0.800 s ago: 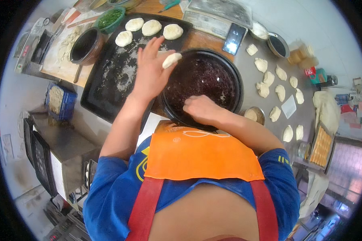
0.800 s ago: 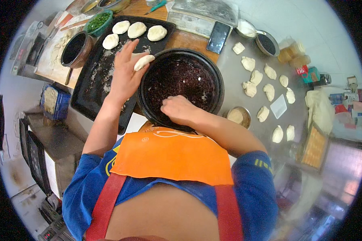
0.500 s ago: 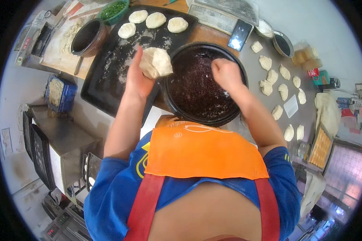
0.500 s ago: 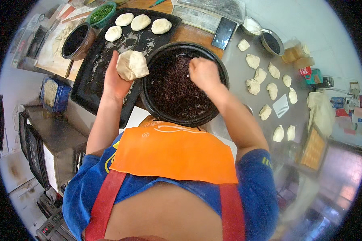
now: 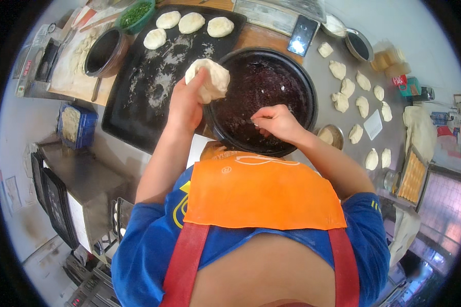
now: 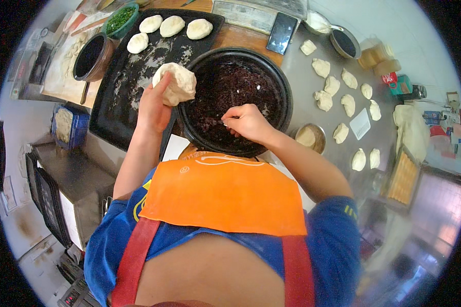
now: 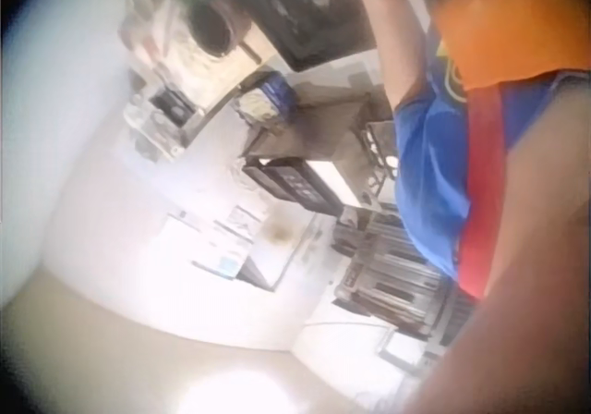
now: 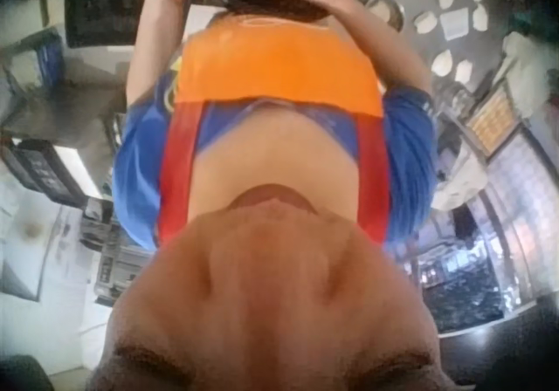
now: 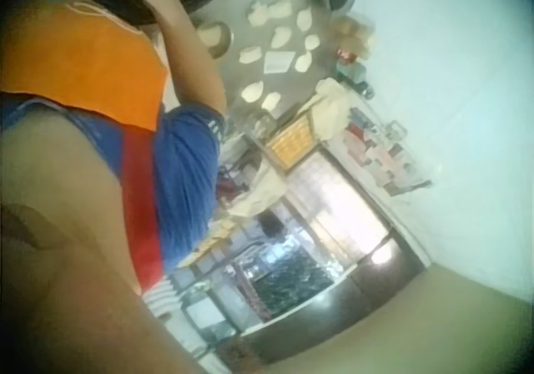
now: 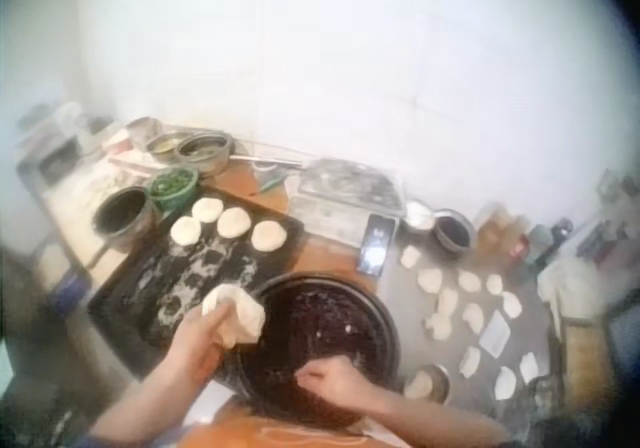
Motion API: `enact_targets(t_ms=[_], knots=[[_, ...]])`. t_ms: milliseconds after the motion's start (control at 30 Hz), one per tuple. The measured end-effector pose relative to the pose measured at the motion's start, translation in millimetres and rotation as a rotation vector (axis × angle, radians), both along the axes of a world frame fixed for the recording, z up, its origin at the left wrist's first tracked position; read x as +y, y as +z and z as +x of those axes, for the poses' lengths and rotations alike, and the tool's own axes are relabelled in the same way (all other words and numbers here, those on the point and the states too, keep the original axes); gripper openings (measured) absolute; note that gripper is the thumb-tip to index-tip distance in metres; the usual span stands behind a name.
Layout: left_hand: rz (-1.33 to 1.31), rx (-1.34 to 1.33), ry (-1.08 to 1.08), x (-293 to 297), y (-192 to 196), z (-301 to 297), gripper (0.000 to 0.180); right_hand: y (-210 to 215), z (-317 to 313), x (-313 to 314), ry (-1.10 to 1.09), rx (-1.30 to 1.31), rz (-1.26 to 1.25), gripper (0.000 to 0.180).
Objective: The person prepares filled buns by flattening dough pieces, filling them with a dark paste, and sealing them into round shapes. The person places the finished buns onto a tray and briefly weighs a packaged item on a digital scale.
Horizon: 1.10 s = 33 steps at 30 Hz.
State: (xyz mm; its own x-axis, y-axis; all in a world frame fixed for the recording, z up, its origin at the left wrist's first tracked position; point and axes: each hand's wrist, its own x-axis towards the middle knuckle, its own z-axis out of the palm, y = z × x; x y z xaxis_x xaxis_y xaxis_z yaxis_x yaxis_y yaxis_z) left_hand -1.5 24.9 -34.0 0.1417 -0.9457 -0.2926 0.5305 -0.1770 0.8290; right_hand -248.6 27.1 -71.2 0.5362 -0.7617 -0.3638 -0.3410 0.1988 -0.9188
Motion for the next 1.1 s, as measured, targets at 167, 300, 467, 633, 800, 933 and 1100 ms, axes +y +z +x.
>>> enact_targets(t_ms=[167, 300, 467, 633, 800, 933, 1100], knots=[[0.052, 0.063, -0.143, -2.9, 0.4, -2.8, 0.037, 6.7, -12.8, -10.3, -0.129, -0.103, 0.294, 0.018], [0.112, 0.046, -0.135, 0.6, -5.3, -2.8, 0.056, 17.7, -29.4, -16.0, -0.241, -0.247, 0.369, 0.020], [0.085, 0.175, -0.205, 2.1, -6.4, -15.3, 0.068, 56.7, -36.1, -4.0, -0.451, -0.315, 0.084, 0.019], [0.050, 0.547, -0.429, 4.2, -32.3, -43.8, 0.065, 46.6, -9.2, 3.2, -0.165, 0.021, -1.270, 0.018], [0.114, 0.562, -0.383, 6.7, -20.7, -55.5, 0.068, 64.5, -15.5, 10.1, -0.344, 0.028, -1.242, 0.015], [0.070, 0.560, -0.447, 7.8, -15.6, -58.3, 0.070, 63.3, -28.9, -6.4, -0.557, -0.373, 0.064, 0.013], [0.020, 0.438, -0.472, 6.5, -17.2, -66.8, 0.070, 34.1, -37.5, -13.4, -0.538, -0.286, 0.166, 0.012]])
